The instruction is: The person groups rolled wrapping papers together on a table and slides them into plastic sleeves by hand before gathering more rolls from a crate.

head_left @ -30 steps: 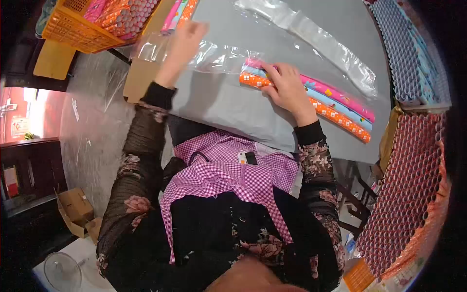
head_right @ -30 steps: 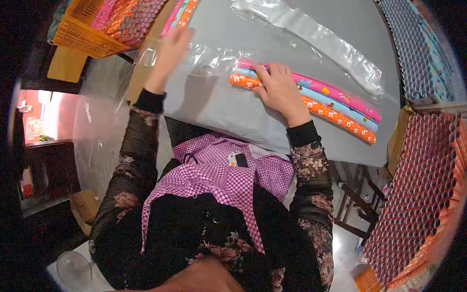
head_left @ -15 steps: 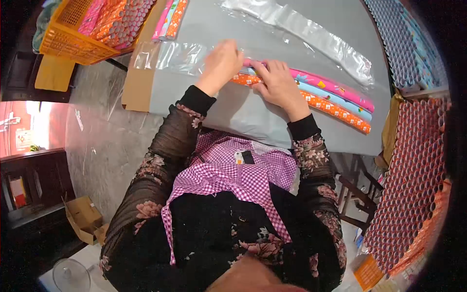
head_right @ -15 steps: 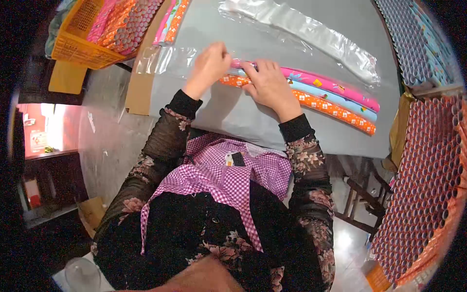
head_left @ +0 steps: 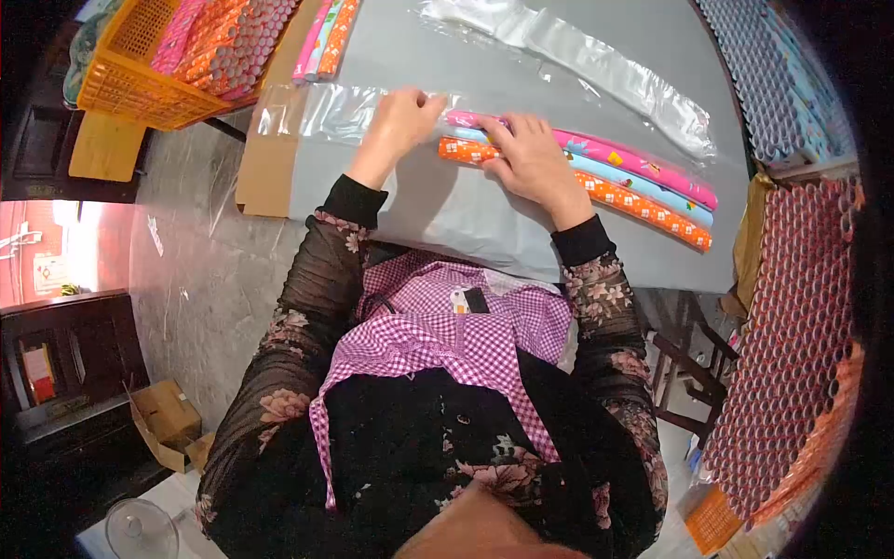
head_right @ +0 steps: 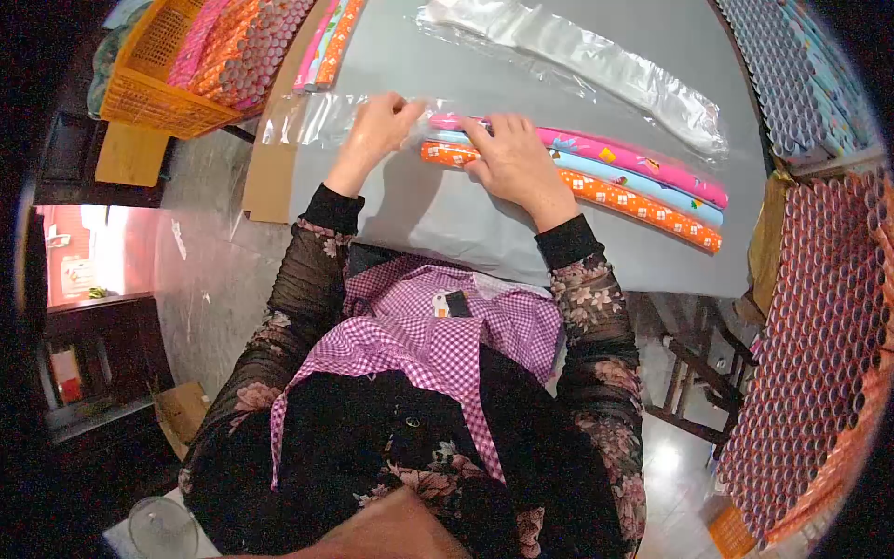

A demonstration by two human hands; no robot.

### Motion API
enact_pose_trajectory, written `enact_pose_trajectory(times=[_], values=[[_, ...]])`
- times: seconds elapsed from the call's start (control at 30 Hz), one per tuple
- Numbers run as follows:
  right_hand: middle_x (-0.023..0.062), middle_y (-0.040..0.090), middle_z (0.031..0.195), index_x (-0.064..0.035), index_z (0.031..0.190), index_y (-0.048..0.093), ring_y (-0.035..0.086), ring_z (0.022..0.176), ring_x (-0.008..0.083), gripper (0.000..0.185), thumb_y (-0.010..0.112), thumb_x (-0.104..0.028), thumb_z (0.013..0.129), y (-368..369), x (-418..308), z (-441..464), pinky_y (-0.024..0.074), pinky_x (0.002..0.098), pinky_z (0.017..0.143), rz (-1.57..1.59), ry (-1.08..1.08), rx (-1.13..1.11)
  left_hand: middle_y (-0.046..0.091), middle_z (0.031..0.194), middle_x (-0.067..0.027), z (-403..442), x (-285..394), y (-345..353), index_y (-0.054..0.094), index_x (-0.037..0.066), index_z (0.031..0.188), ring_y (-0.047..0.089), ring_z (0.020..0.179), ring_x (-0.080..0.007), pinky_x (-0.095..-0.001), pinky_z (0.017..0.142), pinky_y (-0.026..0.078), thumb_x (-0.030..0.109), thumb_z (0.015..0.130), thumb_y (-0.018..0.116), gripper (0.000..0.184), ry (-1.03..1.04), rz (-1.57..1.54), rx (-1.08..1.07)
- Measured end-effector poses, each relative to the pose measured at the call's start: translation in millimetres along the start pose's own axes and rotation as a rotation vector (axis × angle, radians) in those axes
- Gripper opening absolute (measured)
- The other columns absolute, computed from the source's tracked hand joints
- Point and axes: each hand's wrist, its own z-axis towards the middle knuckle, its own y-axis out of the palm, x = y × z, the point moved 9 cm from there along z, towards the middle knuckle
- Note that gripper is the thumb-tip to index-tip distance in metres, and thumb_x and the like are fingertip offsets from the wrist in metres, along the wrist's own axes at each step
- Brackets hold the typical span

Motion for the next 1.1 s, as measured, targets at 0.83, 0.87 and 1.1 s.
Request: enact_pose_trajectory(times=[0.83,0.87,1.1], values=[[0.0171,0.056,0.115,-0.0103,0.137,0.051,0.052,0.109,0.0357,0.063,0.071,-0.026,0.079,0,-1,1,0.0417,0.0446,0.095,-0.016,-0.013,0.011,0.060,0.089,-0.0228,-28,44,24,0.059,-0.002,0.094,0.060,0.087,-0.0429,-0.0480,0.075,0.050,0.001,0.083,0.057,0.011,0.427,-0.113,0.168],[0.0171,0.056,0.115,-0.0103,0.137,0.051,0.052,0.109,0.0357,0.063,0.071,-0.026,0.079,0,-1,1,0.0417,0.0446,0.095,-0.016,-0.015,0.010,0.060,0.092,-0.0225,-29,46,28,0.059,-0.001,0.095,0.060,0.089,-0.0418,-0.0470,0.077,0.050,0.001,0.083,0.058,0.012,0.406,-0.115,0.111],[0.0170,0.057,0.113,-0.0121,0.134,0.053,0.052,0.108,0.0357,0.060,0.072,-0.026,0.079,0,-2,1,0.0415,0.0449,0.095,-0.029,-0.023,0.014,0.060,0.100,-0.0202,-31,49,33,0.060,0.001,0.101,0.062,0.086,-0.0375,-0.0437,0.077,0.051,0.003,0.082,0.063,0.020,0.457,-0.234,0.092]])
